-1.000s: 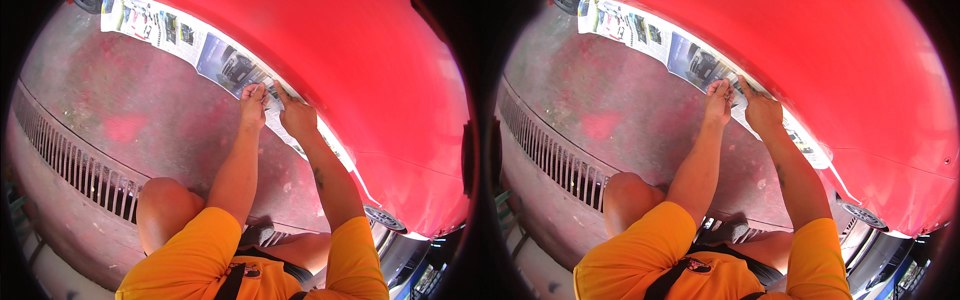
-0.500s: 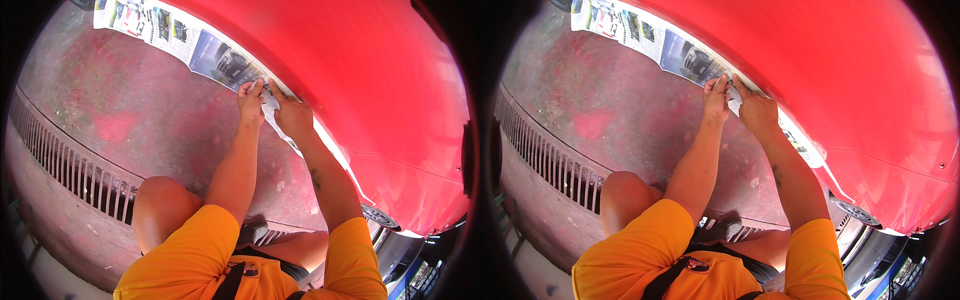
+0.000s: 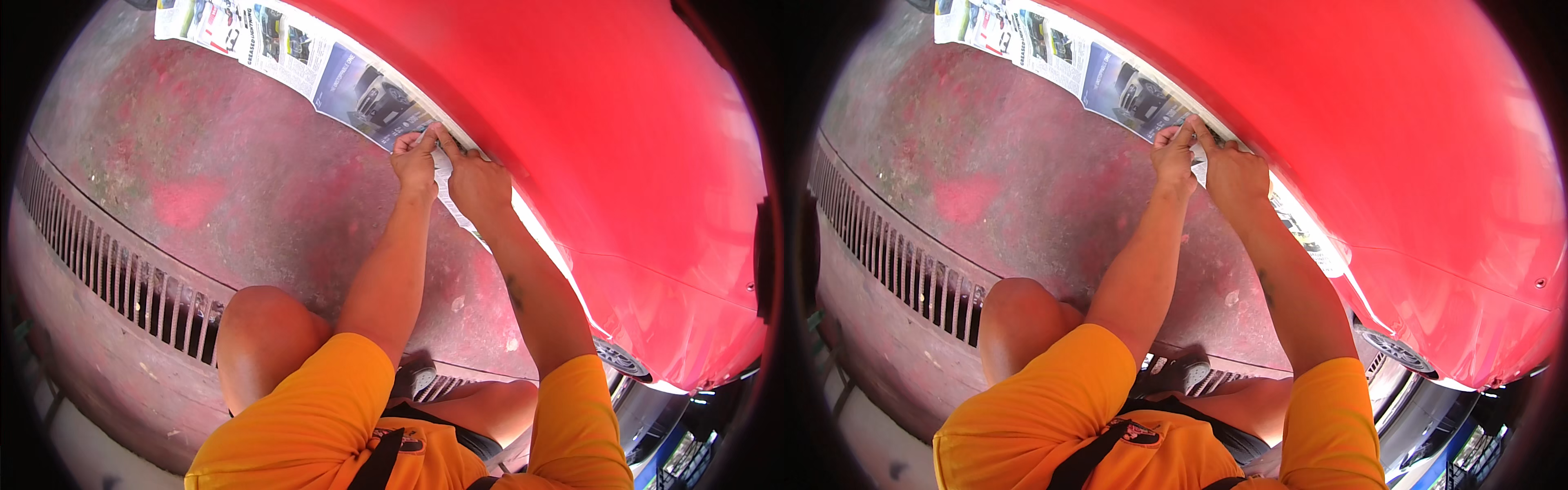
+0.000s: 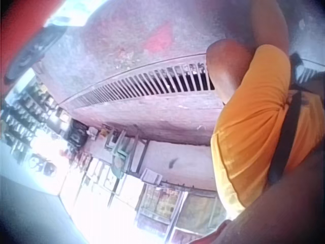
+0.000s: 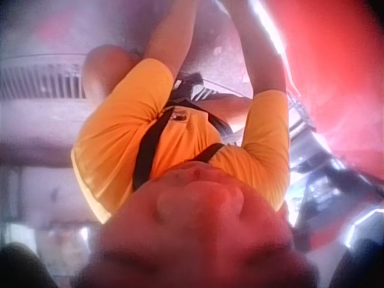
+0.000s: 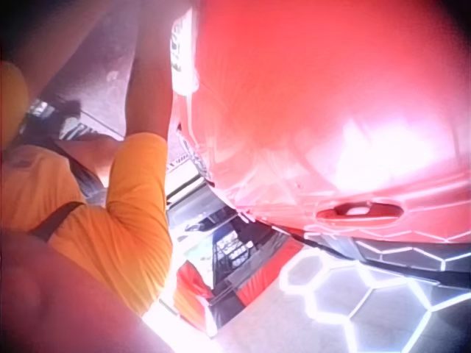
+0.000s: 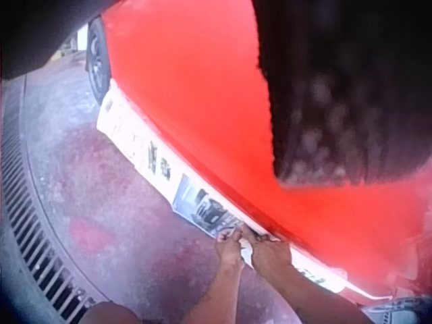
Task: The person applies newspaper sheets to the rear window and lower bumper of a red and white car using masking tape. They smooth the paper against the curved surfaces and secure the edges with tape to protect the vehicle's paint.
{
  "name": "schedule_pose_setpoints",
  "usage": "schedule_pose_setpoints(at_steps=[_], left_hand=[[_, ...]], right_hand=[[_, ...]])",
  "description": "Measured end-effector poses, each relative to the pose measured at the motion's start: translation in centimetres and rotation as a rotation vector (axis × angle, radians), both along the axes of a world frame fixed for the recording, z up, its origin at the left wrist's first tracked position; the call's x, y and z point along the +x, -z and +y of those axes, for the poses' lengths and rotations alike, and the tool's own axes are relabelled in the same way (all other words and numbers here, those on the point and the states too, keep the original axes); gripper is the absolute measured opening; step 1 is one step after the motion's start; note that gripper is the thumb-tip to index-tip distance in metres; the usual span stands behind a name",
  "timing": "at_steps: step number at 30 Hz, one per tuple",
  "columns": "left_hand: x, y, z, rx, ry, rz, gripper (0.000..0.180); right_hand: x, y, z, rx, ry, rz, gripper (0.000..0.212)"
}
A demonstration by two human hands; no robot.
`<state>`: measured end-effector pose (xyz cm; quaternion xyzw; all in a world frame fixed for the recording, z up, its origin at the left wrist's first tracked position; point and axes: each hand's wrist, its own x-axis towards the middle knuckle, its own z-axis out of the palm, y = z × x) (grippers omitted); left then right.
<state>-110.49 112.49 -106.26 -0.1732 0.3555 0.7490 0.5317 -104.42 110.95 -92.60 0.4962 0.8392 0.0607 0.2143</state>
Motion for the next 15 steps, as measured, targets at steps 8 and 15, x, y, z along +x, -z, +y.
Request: schedule_pose_setpoints(at_steps=[8,15], left_hand=[[0.8,1.6,-0.8,-0.169,0.041,-0.007,0.055],[2.8,1.7,-1.0,-0.379,-0.101,0.348,0.019]], right_hand=[[1.3,0.8,0.6,0.038,-0.045,0.042,0.089],[1.0,1.3,0.5,0.045,-0.064,0.015,0.083]])
